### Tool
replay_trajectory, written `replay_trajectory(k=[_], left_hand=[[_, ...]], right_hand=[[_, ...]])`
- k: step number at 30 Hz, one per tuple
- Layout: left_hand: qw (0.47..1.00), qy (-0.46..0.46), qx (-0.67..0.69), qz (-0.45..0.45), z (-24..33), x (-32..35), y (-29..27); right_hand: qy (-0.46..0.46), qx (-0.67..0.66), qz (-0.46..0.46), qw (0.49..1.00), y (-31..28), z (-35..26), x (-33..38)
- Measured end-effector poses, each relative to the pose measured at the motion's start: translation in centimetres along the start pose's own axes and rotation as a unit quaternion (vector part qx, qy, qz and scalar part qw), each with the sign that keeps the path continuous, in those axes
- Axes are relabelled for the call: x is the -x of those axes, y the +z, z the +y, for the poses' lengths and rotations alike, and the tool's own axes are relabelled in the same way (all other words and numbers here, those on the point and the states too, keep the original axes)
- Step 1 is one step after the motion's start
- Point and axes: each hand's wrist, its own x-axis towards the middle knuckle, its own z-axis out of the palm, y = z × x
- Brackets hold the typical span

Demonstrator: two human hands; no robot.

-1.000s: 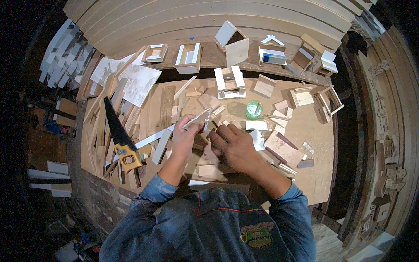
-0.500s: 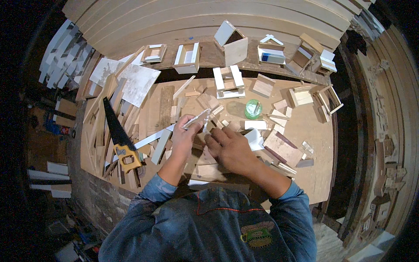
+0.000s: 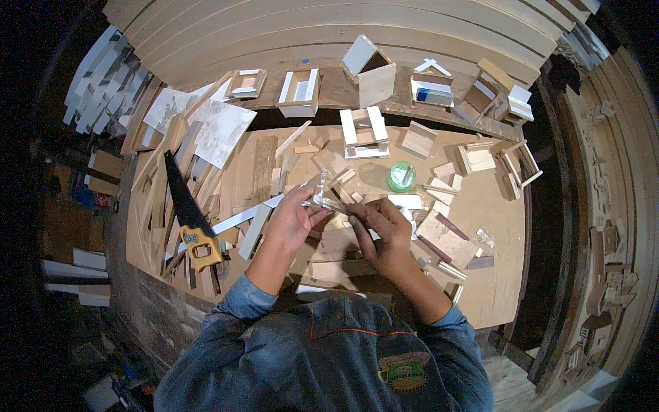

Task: The person assembles and arranges small wooden house components and blocks on a workbench, handling various pieces by hand and applying glue from a bottle.

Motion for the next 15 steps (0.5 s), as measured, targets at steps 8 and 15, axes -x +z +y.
replay_trajectory(k=[8,15], left_hand=[[1.000,-0.012,0.012,-0.011,0.1,0.2,0.4],[1.000,-0.020,-0.001,-0.007,0.5,0.8,1.0]], right_hand=[[0.027,-0.019,0.003,0.999,1.1,1.6,1.8],[0.035,-0.020,0.037,0.999,0.9,2.1,2.6]])
